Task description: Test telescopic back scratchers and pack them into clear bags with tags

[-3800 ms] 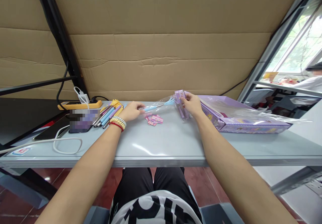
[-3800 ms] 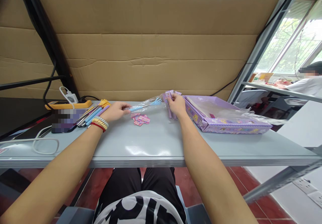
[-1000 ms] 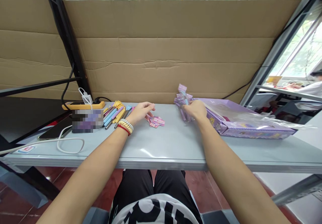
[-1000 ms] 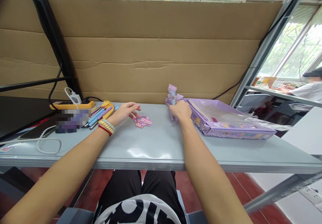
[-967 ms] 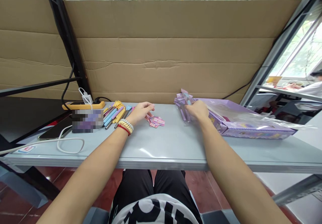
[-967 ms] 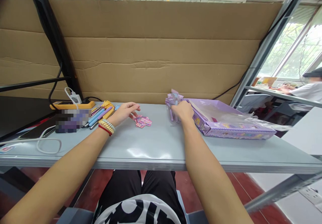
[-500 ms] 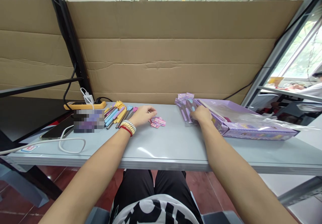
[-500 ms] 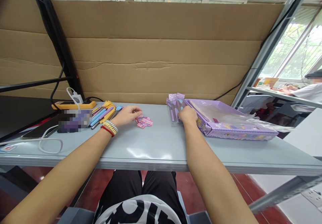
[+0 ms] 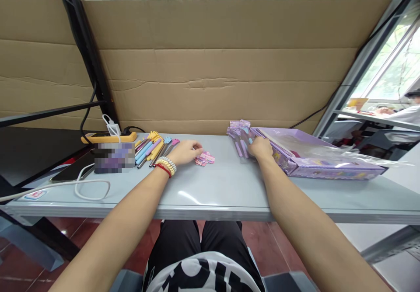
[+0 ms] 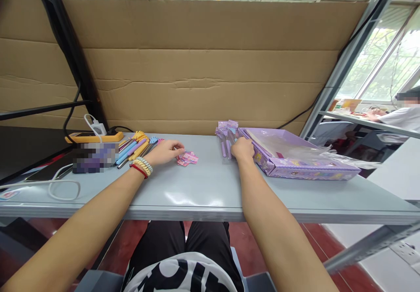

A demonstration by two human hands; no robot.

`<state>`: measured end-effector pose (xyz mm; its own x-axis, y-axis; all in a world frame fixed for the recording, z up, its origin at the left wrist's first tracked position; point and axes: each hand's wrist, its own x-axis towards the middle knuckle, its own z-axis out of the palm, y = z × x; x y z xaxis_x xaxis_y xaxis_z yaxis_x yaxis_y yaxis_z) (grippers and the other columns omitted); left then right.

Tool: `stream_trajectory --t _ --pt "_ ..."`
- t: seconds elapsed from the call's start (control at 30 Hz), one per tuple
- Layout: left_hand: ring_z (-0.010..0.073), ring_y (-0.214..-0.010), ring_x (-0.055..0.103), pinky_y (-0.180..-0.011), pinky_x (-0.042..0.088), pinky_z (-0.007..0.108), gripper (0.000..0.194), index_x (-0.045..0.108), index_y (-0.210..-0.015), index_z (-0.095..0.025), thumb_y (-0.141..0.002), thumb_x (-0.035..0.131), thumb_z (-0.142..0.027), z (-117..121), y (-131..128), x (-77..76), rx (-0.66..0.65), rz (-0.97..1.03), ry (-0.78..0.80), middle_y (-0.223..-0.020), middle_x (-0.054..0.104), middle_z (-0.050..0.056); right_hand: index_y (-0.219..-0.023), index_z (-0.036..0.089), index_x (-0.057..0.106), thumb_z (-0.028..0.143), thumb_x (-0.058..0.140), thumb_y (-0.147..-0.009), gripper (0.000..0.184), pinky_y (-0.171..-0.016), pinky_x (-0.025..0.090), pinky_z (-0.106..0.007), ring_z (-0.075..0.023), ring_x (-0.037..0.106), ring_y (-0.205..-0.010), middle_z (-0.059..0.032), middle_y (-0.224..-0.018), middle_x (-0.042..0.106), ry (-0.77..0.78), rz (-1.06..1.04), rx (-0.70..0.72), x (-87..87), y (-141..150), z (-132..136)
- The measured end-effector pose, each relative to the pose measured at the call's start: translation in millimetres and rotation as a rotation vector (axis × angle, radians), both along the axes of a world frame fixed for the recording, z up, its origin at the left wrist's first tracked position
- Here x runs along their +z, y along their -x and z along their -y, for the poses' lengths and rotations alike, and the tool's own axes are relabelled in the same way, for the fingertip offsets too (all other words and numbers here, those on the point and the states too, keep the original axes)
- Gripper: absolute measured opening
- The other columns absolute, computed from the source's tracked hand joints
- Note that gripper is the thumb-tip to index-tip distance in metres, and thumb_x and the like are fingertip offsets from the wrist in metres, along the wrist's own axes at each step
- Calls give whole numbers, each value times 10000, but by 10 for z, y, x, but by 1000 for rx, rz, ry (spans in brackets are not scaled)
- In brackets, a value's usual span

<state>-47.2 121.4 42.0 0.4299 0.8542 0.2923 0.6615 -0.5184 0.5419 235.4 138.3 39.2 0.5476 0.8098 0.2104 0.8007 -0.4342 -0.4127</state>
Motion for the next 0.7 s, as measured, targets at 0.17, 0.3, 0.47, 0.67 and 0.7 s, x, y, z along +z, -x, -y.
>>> stream_trajectory --t 0.17,0.3,0.47,0.67,0.7 --pt "174 -828 650 -773 488 258 292 686 -939 -160 -827 506 -362 12 -4 7 -9 -58 -23 -947 722 52 -1099 87 653 315 594 -740 429 -859 469 -412 -337 586 -1071 -242 -1167 580 -108 30 58 27 22 -8" --pt "179 -822 651 -753 483 258 284 689 -932 -166 -821 497 -344 -27 1 -24 19 -122 -92 -916 724 54 -984 112 688 276 539 -755 318 -863 447 -366 -271 596 -992 -173 -1045 641 -406 98 246 86 134 -4" --pt "218 -868 650 -792 480 297 279 706 -907 -184 -794 463 -261 -84 40 -43 154 -206 -152 -911 727 71 -814 141 691 248 515 -761 213 -737 443 -262 -173 601 -773 -70 -823 691 -388 -51 557 111 401 72" --pt "241 -920 645 -779 478 289 259 716 -892 -200 -732 518 -249 -74 76 -9 299 -319 -43 -945 725 95 -757 153 671 288 580 -736 164 -613 390 -222 -139 576 -703 -41 -772 685 95 15 906 28 601 133" --pt "242 -917 646 -777 478 287 259 717 -893 -200 -729 526 -259 -72 75 -9 304 -329 -26 -946 726 96 -749 156 664 301 589 -732 164 -607 386 -223 -140 576 -704 -38 -774 684 159 21 918 12 606 128"
